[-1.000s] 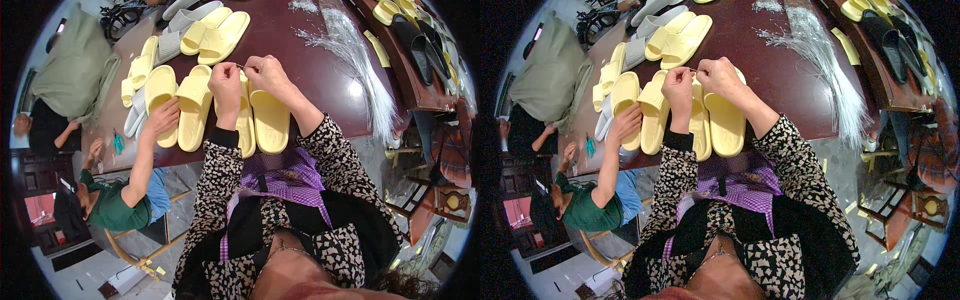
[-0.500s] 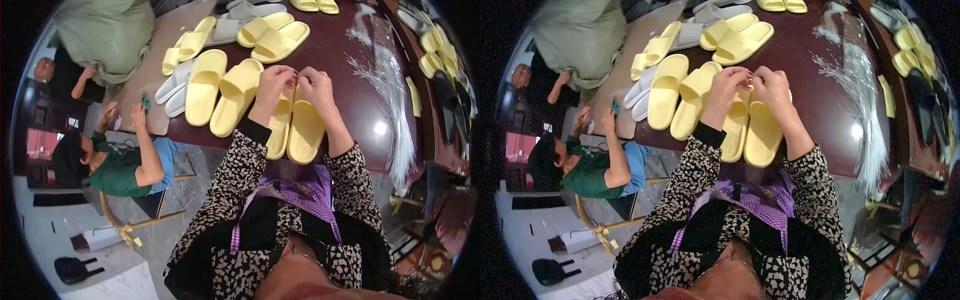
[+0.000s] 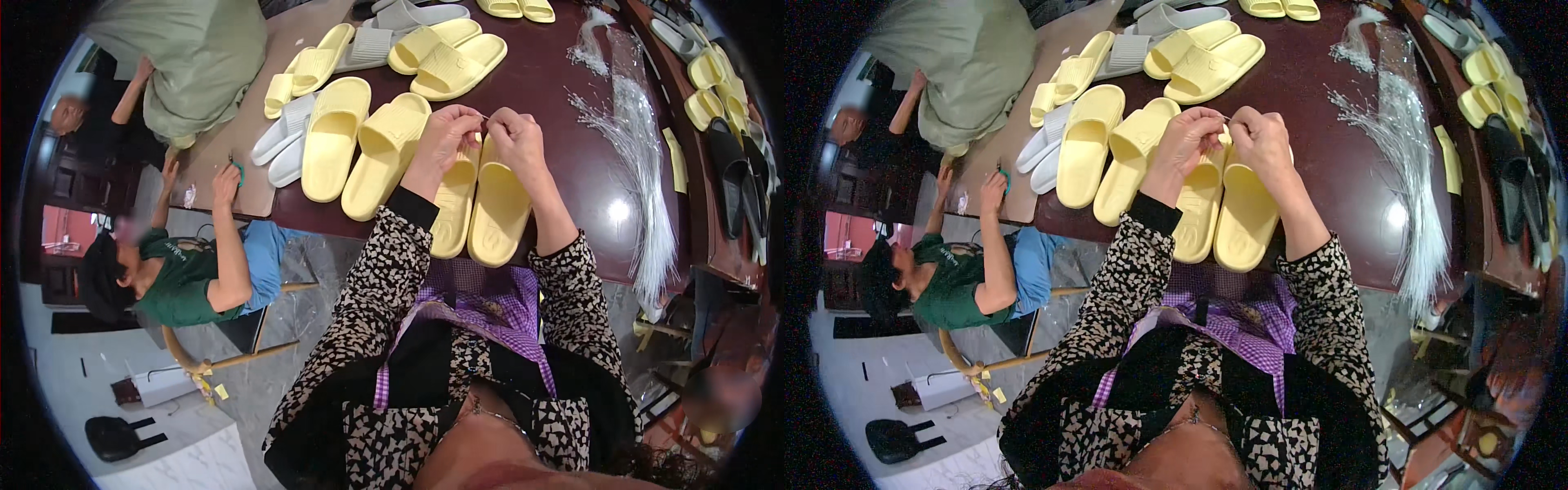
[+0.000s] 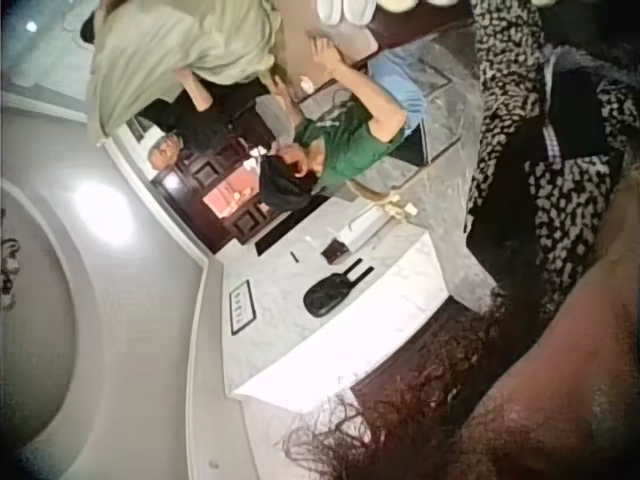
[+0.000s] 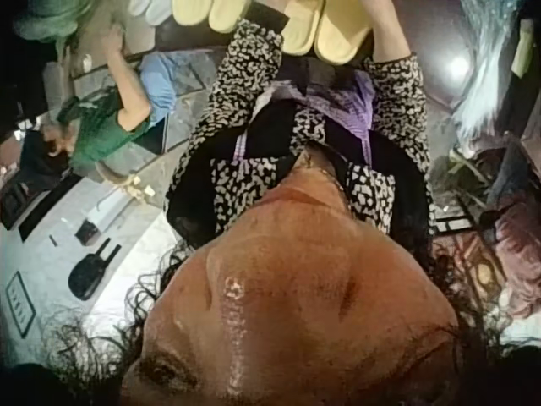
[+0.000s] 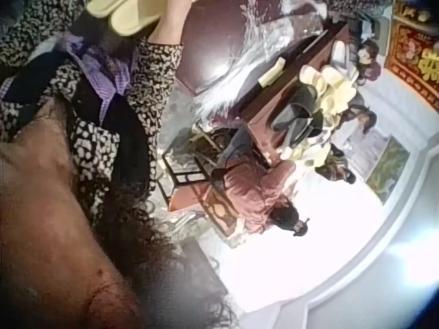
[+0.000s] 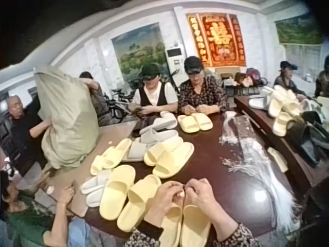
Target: The person secures pairs of slippers together by picking up plastic fasteners from the table and threading them through the slippers by hand.
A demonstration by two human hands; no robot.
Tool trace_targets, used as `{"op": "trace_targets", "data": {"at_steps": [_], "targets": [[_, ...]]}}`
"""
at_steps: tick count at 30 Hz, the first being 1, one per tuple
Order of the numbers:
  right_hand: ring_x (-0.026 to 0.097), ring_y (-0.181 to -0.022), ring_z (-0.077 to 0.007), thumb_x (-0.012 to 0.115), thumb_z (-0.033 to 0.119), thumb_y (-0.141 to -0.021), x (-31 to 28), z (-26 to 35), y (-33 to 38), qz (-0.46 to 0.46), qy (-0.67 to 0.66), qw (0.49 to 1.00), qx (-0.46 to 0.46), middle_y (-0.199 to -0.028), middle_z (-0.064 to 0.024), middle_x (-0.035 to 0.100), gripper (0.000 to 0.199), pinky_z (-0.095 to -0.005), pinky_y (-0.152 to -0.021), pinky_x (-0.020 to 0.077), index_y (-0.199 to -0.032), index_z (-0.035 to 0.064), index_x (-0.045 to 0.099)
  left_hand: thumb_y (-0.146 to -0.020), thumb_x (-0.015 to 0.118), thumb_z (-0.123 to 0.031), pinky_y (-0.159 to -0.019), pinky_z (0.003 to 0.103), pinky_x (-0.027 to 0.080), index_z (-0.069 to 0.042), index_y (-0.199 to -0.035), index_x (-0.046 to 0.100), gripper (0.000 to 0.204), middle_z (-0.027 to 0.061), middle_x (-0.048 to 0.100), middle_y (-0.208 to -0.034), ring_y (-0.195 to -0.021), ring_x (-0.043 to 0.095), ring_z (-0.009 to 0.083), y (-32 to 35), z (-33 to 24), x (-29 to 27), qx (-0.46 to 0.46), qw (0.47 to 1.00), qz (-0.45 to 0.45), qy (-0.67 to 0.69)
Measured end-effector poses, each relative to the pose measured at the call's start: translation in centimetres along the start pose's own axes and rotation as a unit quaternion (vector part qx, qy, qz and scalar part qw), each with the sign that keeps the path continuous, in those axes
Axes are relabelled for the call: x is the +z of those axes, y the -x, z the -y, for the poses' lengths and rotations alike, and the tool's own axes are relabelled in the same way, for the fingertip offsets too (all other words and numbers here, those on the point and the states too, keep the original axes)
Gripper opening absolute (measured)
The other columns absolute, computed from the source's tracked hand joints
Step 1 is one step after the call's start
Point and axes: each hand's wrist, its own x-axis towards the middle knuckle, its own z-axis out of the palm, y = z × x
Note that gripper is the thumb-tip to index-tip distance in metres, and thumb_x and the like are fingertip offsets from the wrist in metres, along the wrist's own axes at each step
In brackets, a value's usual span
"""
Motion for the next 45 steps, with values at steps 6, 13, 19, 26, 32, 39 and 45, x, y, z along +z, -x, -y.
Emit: {"op": "trace_targets", "data": {"at_steps": [6,13,19,26,32,39,45], "targets": [[0.055,-0.066,-0.0234,0.059,0.010,-0.079,0.2,-0.5,0.1,0.019,-0.021,0.999,-0.038,-0.067,-0.0098,0.061,0.008,-0.0332,-0.063,0.0459,-0.077,0.0036,0.063,-0.083,0.063,-0.002,-0.054,0.023,0.051,-0.002,-0.087,0.064,0.004,0.0036,0.063,-0.073,-0.057,0.056,0.0078,0.4,0.0,0.0,-0.012,1.000,0.008,-0.027],[0.060,-0.071,-0.0309,0.057,0.013,-0.079,-0.2,-0.6,0.3,0.054,-0.031,0.998,-0.023,-0.069,-0.0148,0.062,0.012,-0.0382,-0.068,0.0481,-0.078,0.0040,0.064,-0.083,0.063,-0.003,-0.053,0.022,0.050,-0.002,-0.086,0.063,0.003,0.0023,0.061,-0.071,-0.056,0.054,0.0066,0.3,0.1,-0.5,-0.031,0.998,0.032,-0.044],[0.060,-0.064,-0.0221,0.060,0.007,-0.081,-0.5,-1.2,-0.1,0.063,-0.067,0.996,-0.001,-0.073,-0.0122,0.063,0.009,-0.0323,-0.060,0.0476,-0.082,-0.0008,0.064,-0.083,0.063,-0.003,-0.051,0.019,0.046,-0.002,-0.087,0.063,0.005,0.0011,0.060,-0.070,-0.054,0.053,0.0068,0.2,0.7,-0.1,-0.006,0.999,0.003,-0.042],[0.063,-0.067,-0.0220,0.062,0.005,-0.081,-2.4,-0.6,1.3,-0.100,-0.001,0.994,-0.049,-0.076,-0.0137,0.064,0.010,-0.0326,-0.063,0.0498,-0.088,-0.0023,0.064,-0.086,0.059,-0.004,-0.060,0.024,0.050,0.000,-0.094,0.061,0.009,0.0049,0.061,-0.078,-0.061,0.056,0.0097,-0.1,1.2,-1.3,0.079,0.988,-0.101,-0.085],[0.064,-0.072,-0.0318,0.062,0.007,-0.082,-4.4,1.5,4.8,0.065,0.056,0.996,0.014,-0.080,-0.0182,0.064,0.013,-0.0363,-0.065,0.0506,-0.091,-0.0015,0.064,-0.086,0.057,-0.003,-0.062,0.024,0.048,0.003,-0.100,0.058,0.016,0.0059,0.060,-0.081,-0.066,0.057,0.0112,2.5,0.1,-1.8,0.167,0.931,-0.188,-0.266],[0.063,-0.075,-0.0357,0.064,0.020,-0.083,-3.6,1.6,7.4,0.143,0.113,0.982,0.050,-0.078,-0.0205,0.064,0.023,-0.0412,-0.067,0.0502,-0.086,-0.0026,0.062,-0.083,0.054,0.000,-0.083,0.035,0.047,0.004,-0.105,0.056,0.023,0.0154,0.055,-0.106,-0.095,0.057,0.0272,6.1,-1.0,-6.7,0.355,0.753,-0.257,-0.490],[0.063,-0.074,-0.0370,0.062,0.026,-0.082,-1.5,1.1,5.5,0.170,0.151,0.968,0.106,-0.076,-0.0222,0.063,0.028,-0.0442,-0.068,0.0497,-0.082,-0.0025,0.059,-0.084,0.055,-0.003,-0.082,0.036,0.047,0.003,-0.104,0.057,0.021,0.0161,0.058,-0.100,-0.094,0.057,0.0299,6.9,0.8,-8.7,0.297,0.715,-0.259,-0.578]]}}
